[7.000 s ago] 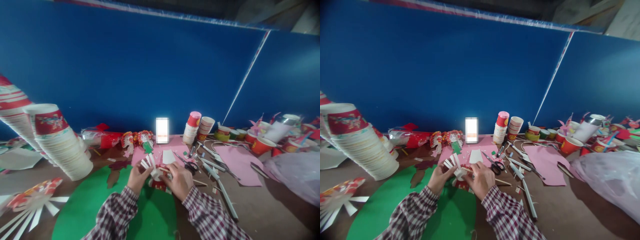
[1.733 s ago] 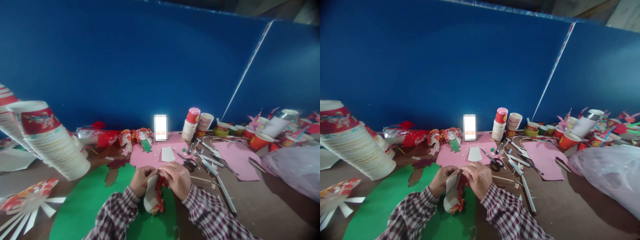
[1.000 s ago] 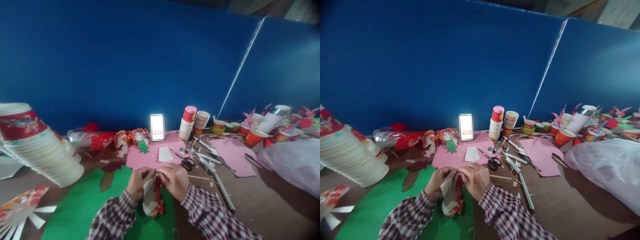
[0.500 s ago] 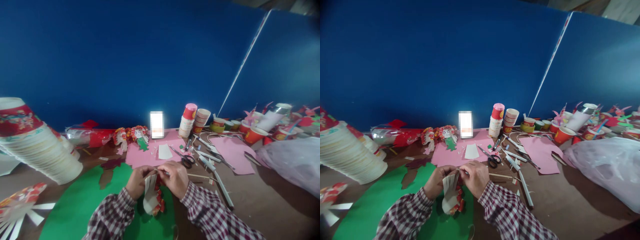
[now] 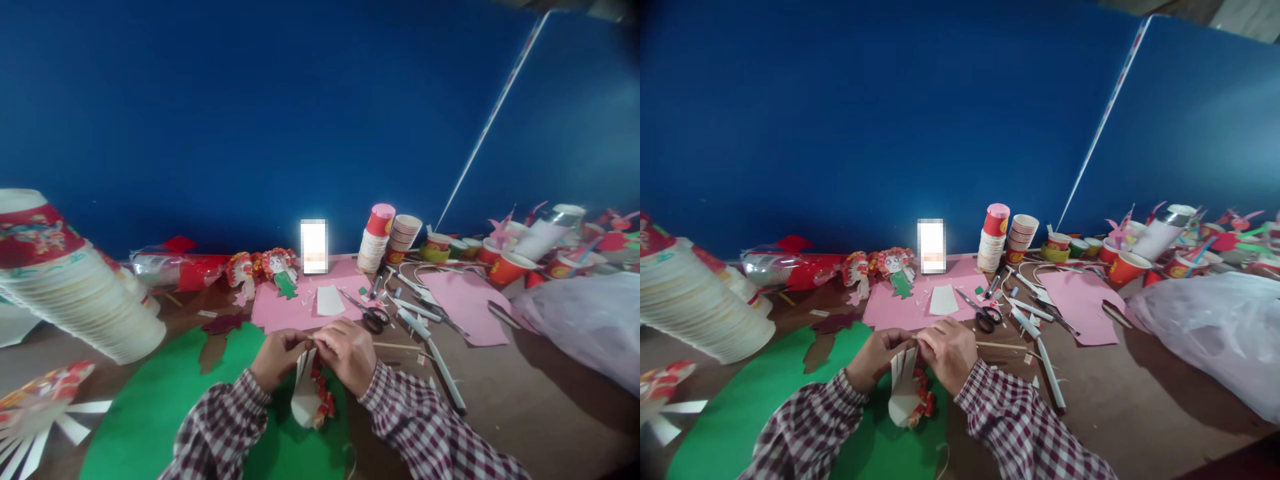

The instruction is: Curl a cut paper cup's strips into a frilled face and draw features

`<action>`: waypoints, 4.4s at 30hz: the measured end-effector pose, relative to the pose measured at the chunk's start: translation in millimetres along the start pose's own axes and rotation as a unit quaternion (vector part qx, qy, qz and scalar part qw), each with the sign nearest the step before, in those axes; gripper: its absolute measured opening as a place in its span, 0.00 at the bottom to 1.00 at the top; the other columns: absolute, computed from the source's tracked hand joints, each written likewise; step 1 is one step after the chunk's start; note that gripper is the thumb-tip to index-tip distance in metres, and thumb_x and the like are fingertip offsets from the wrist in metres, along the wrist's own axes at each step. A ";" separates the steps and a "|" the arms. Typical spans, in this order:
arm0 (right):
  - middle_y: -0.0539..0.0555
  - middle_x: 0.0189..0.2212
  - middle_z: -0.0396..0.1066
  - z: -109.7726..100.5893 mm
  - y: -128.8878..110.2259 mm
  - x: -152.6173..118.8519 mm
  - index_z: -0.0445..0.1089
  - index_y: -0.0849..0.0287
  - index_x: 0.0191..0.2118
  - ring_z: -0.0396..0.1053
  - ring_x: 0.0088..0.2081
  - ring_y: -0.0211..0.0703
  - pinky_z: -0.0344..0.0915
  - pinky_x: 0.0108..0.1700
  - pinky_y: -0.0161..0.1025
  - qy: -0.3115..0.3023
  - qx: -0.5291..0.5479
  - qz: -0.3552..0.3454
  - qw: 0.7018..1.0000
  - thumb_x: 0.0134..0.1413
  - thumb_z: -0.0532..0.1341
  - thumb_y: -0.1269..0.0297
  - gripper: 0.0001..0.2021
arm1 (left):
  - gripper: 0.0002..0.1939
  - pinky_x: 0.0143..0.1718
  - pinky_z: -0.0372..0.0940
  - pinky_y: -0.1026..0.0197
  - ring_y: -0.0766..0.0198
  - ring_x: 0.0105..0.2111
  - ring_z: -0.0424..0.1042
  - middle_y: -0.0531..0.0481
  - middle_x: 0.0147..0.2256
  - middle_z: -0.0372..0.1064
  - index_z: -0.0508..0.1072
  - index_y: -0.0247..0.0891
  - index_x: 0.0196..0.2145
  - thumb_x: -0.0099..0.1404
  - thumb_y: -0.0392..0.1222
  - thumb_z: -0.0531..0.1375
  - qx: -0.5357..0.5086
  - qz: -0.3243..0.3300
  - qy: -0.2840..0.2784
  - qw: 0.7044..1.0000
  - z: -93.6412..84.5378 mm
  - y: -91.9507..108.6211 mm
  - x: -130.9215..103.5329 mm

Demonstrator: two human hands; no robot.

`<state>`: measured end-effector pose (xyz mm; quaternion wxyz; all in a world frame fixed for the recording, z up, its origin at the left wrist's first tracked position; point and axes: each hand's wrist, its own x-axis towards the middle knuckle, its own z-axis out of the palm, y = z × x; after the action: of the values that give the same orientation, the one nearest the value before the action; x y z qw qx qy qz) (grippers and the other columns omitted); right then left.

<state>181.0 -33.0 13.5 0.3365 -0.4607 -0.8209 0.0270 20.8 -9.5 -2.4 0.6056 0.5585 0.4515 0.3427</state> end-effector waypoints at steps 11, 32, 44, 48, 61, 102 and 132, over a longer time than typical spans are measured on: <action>0.50 0.26 0.67 -2.5 -3.2 0.6 0.67 0.57 0.29 0.63 0.34 0.38 0.57 0.36 0.34 -0.001 -0.020 -0.003 1.000 0.53 0.55 0.68 0.05 | 0.16 0.20 0.58 0.67 0.69 0.18 0.64 0.51 0.18 0.67 0.69 0.30 0.23 0.48 0.49 0.62 -0.006 0.005 -0.001 1.000 -2.5 -12.2 3.9; 0.51 0.31 0.69 -4.9 -4.5 -0.5 0.67 0.56 0.37 0.64 0.35 0.38 0.59 0.37 0.34 0.006 -0.028 0.010 1.000 0.56 0.52 0.66 0.07 | 0.12 0.22 0.57 0.68 0.69 0.20 0.61 0.51 0.19 0.65 0.70 0.31 0.21 0.51 0.45 0.60 0.055 0.072 0.047 0.995 -0.8 1.5 0.6; 0.50 0.32 0.71 0.2 -0.8 -1.6 0.68 0.55 0.38 0.65 0.36 0.38 0.58 0.40 0.34 -0.021 0.001 0.015 1.000 0.53 0.54 0.69 0.08 | 0.08 0.23 0.61 0.68 0.66 0.22 0.66 0.49 0.20 0.70 0.73 0.30 0.26 0.49 0.38 0.61 0.065 0.076 0.023 0.995 -6.3 0.8 -0.5; 0.50 0.32 0.71 1.4 0.0 -2.1 0.68 0.55 0.37 0.65 0.36 0.38 0.58 0.39 0.34 -0.022 -0.003 0.011 1.000 0.53 0.55 0.69 0.07 | 0.09 0.23 0.60 0.68 0.66 0.21 0.65 0.49 0.20 0.70 0.74 0.30 0.26 0.48 0.40 0.62 0.048 0.059 0.017 0.997 -6.3 -1.5 0.8; 0.50 0.30 0.70 2.1 -1.5 -3.3 0.68 0.57 0.34 0.63 0.35 0.39 0.57 0.39 0.35 -0.019 -0.025 -0.008 0.999 0.55 0.53 0.68 0.06 | 0.12 0.22 0.58 0.68 0.68 0.20 0.64 0.51 0.19 0.69 0.74 0.30 0.24 0.49 0.45 0.61 0.054 0.033 0.048 0.997 -5.6 -0.6 2.8; 0.51 0.33 0.70 0.9 0.1 -3.7 0.68 0.54 0.39 0.64 0.37 0.39 0.58 0.40 0.34 -0.024 0.010 0.008 1.000 0.57 0.51 0.65 0.10 | 0.29 0.27 0.61 0.67 0.68 0.25 0.67 0.54 0.24 0.67 0.59 0.33 0.43 0.43 0.36 0.65 -0.063 0.029 0.022 0.997 0.0 6.7 0.7; 0.52 0.37 0.69 -2.7 0.9 -3.4 0.65 0.55 0.43 0.64 0.39 0.40 0.58 0.41 0.36 -0.034 -0.002 -0.005 0.999 0.56 0.52 0.64 0.11 | 0.26 0.26 0.62 0.65 0.67 0.23 0.68 0.53 0.22 0.69 0.62 0.31 0.42 0.46 0.40 0.64 -0.059 0.032 0.049 0.997 -1.9 5.8 1.1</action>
<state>184.5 -35.9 13.5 0.3075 -0.4563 -0.8341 0.0395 20.0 -7.0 3.2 0.6034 0.5182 0.4418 0.4150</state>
